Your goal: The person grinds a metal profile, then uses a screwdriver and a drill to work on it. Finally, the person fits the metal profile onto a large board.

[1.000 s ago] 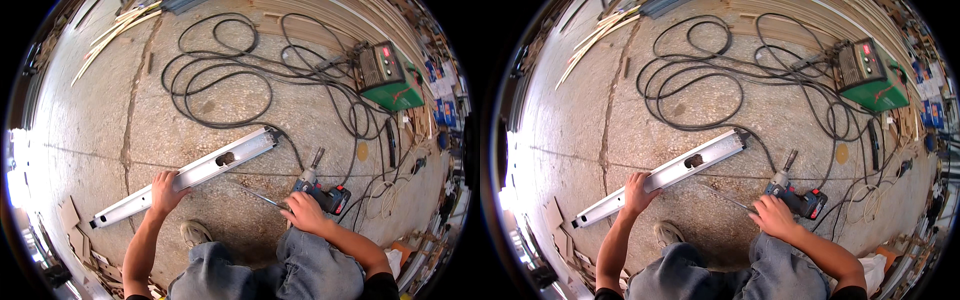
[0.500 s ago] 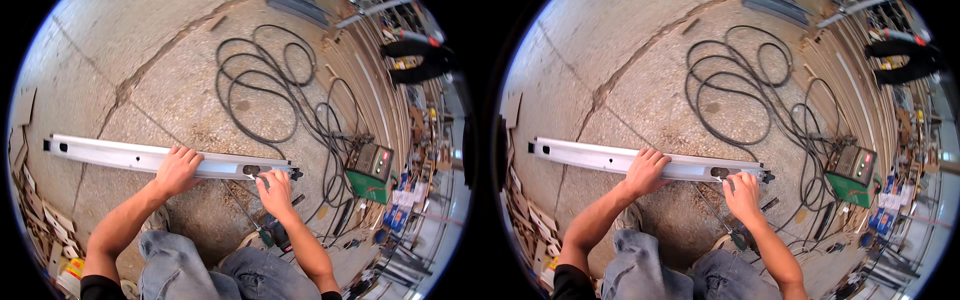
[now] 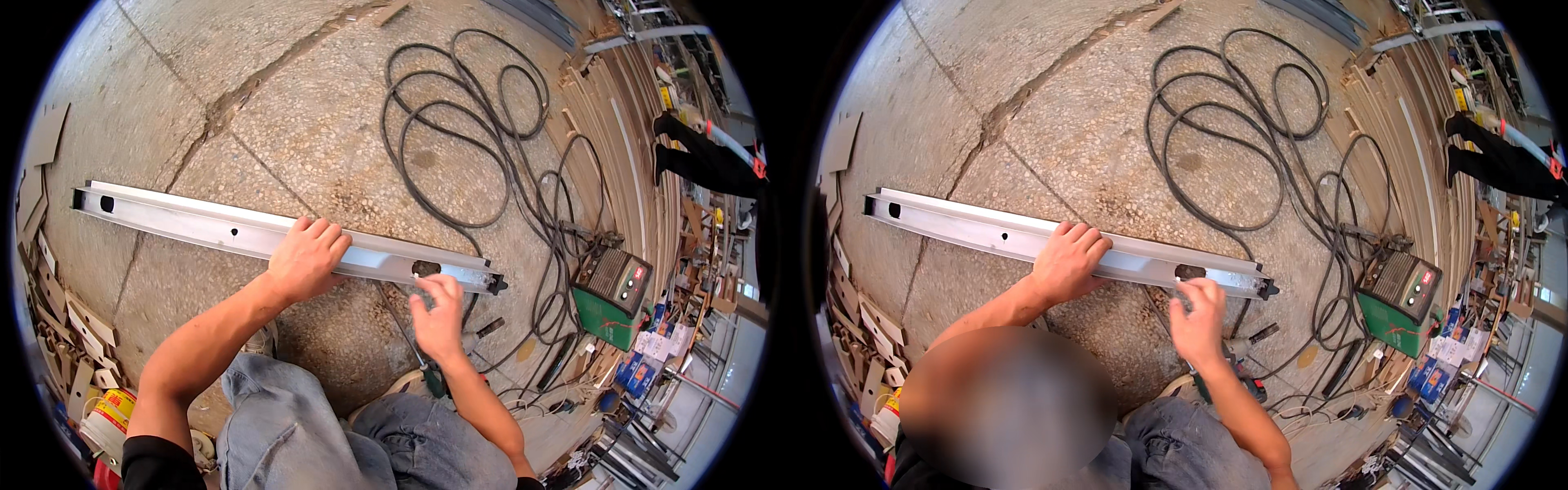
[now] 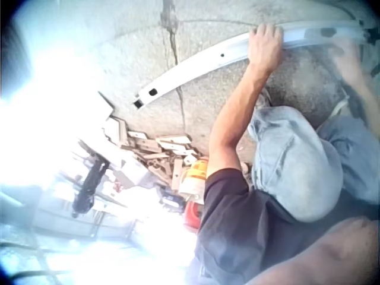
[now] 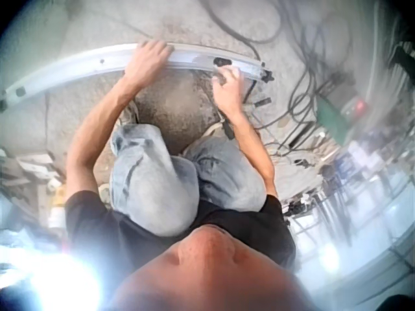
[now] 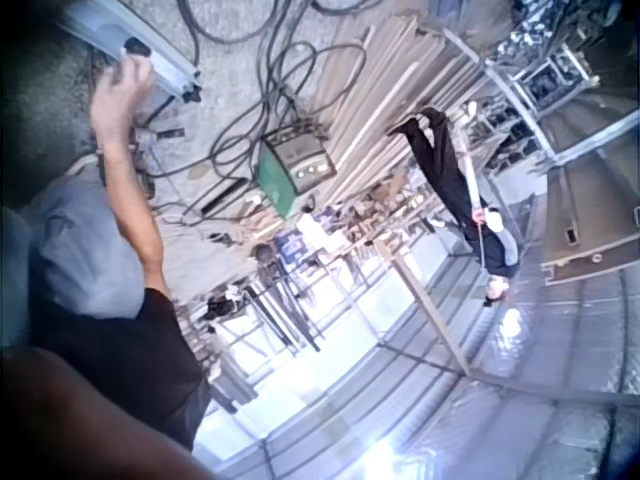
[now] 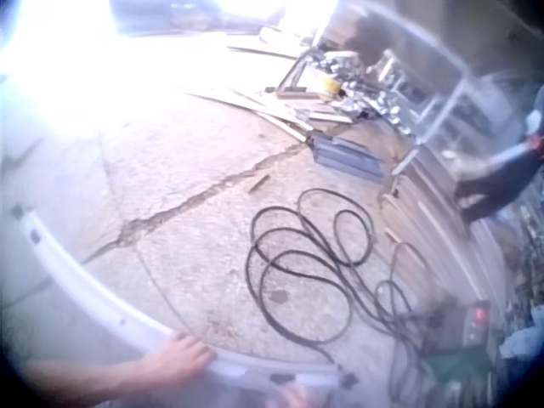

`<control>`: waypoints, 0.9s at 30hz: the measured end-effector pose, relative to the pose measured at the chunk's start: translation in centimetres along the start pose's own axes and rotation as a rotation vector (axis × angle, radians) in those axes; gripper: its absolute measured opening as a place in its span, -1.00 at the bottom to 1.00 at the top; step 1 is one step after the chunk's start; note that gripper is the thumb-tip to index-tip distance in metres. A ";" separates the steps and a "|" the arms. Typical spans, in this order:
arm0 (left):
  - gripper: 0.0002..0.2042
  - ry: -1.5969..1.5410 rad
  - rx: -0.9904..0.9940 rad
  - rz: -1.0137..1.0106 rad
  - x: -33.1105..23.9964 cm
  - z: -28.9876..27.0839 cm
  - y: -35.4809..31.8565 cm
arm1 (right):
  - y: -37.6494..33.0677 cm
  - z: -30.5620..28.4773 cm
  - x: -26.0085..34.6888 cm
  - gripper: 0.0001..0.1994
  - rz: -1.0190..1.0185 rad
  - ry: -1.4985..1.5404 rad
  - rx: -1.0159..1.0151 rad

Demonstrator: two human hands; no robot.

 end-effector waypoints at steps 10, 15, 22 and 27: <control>-0.37 -0.026 -0.048 0.001 0.1 -0.2 0.0 | -0.9 -6.2 0.8 -0.82 0.303 0.149 -0.117; -0.40 -0.010 -0.008 -0.009 0.0 0.0 0.3 | 0.8 -1.8 1.2 -0.71 -0.086 -0.219 -0.125; -0.40 -0.032 -0.057 -0.021 0.1 -0.3 0.1 | 1.6 -0.4 0.2 -0.72 -0.158 -0.395 -0.128; -0.40 -0.040 -0.042 -0.005 0.1 -0.1 0.1 | 0.9 -2.1 -6.1 -0.85 -0.067 -0.384 -0.215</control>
Point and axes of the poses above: each hand's wrist, its own y-axis towards the middle knuckle, its own z-axis out of the palm, x = y × z, the point moved 3 cm from there along y, towards the middle knuckle
